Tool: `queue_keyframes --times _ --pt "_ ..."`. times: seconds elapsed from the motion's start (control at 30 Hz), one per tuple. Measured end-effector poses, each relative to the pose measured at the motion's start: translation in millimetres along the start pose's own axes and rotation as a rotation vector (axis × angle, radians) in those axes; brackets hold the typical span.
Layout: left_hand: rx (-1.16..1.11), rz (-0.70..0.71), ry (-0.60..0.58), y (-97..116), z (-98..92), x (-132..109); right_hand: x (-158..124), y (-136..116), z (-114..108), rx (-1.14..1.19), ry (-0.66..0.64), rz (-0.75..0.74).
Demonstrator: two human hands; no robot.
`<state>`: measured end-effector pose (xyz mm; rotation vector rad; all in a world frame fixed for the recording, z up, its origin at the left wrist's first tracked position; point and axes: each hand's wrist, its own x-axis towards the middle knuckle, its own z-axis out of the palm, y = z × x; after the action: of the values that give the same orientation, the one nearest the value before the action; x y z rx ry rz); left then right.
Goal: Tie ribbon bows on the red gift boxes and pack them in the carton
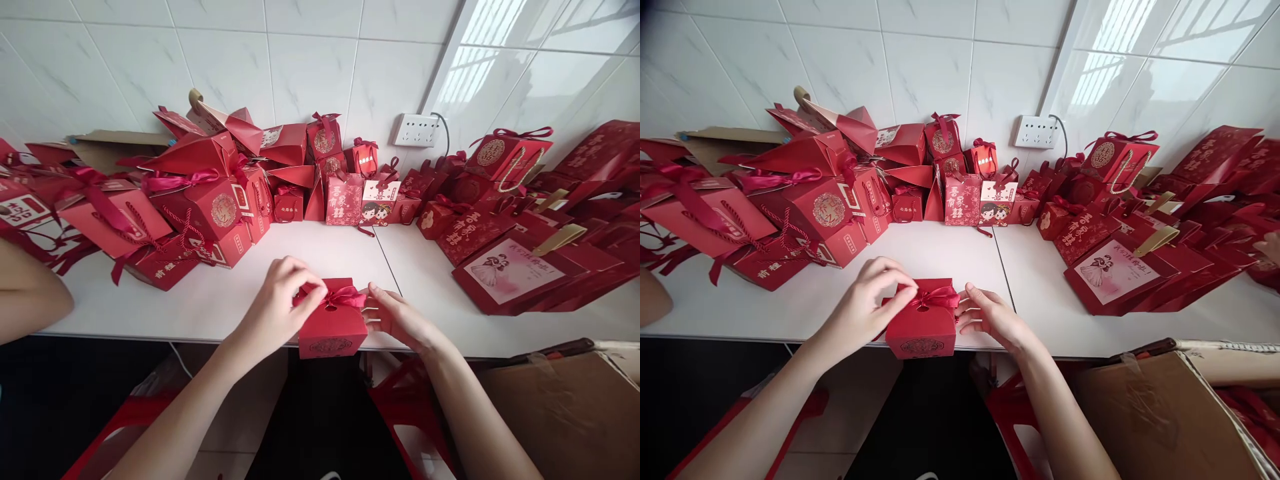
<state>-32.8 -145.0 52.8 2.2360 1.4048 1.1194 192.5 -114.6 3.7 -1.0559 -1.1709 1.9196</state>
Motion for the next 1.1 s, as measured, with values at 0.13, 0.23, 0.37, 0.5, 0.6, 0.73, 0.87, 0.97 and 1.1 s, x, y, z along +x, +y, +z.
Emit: queue_keyframes --times 0.13,0.23,0.37,0.5,0.6,0.73,0.87,0.97,1.1 --pt "0.045 0.039 -0.107 8 9.1 7 0 -5 9 -0.030 -0.021 -0.046" --pt "0.004 0.003 -0.169 2 10.3 8 -1 -8 11 -0.008 -0.022 -0.069" --pt "-0.040 -0.002 -0.246 -6 8.4 9 -1 -11 11 0.097 0.052 -0.137" --pt "-0.056 0.040 -0.293 -9 7.5 13 0 -17 15 0.015 0.078 -0.178" --pt "-0.056 0.050 -0.312 -9 6.9 15 3 -22 18 -0.052 0.128 -0.203" --pt "-0.017 0.079 -0.296 -6 6.3 15 16 -28 24 -0.052 0.209 -0.294" --pt "0.131 0.173 -0.244 -3 6.1 14 37 -36 28 -0.151 0.245 -0.495" --pt "0.190 0.213 -0.275 -3 5.9 14 57 -42 27 -0.339 0.156 -0.467" --pt "0.193 0.145 -0.314 -3 4.3 15 78 -43 15 -0.593 0.158 -0.264"
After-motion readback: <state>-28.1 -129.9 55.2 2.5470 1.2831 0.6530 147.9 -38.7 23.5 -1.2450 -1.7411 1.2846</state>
